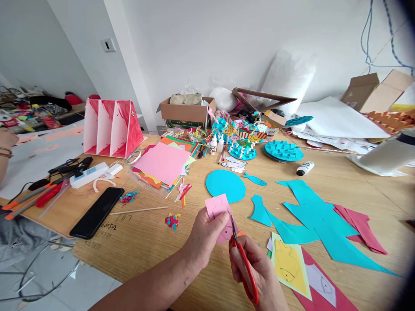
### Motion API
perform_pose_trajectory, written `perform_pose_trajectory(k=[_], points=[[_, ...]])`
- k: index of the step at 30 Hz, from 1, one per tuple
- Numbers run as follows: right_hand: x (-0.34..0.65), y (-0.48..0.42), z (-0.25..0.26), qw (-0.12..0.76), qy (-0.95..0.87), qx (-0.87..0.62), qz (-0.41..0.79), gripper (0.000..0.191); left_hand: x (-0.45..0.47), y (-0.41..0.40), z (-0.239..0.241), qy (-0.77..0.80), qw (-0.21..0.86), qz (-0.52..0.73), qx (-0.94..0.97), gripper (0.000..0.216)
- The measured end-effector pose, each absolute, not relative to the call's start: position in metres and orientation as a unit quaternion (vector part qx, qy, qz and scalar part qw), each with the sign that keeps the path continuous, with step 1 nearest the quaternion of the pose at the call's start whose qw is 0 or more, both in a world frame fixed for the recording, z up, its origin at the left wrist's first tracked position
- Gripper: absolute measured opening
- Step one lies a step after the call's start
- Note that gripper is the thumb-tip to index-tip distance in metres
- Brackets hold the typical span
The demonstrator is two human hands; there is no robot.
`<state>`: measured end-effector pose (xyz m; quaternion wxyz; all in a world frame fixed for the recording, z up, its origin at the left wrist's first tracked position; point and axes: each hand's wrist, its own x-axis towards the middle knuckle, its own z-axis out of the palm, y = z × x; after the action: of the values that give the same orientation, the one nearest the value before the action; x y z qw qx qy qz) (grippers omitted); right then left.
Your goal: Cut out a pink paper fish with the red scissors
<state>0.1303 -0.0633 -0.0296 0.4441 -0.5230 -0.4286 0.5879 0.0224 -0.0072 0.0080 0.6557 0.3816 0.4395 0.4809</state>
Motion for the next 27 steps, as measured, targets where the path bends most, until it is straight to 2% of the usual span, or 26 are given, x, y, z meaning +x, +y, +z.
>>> perform_pose_trajectory(k=[8, 17, 27], points=[[0.132, -0.060, -0.043, 0.439, -0.408, -0.530, 0.600, 0.046, 0.022, -0.007, 0.004, 0.451, 0.647, 0.480, 0.384, 0.021], [0.128, -0.064, -0.018, 0.435, -0.444, -0.525, 0.581, 0.041, 0.022, -0.009, 0.012, 0.481, 0.625, 0.468, 0.399, 0.018], [0.130, -0.065, -0.024, 0.432, -0.443, -0.525, 0.584, 0.042, 0.024, -0.010, 0.015, 0.485, 0.633, 0.461, 0.389, 0.020]])
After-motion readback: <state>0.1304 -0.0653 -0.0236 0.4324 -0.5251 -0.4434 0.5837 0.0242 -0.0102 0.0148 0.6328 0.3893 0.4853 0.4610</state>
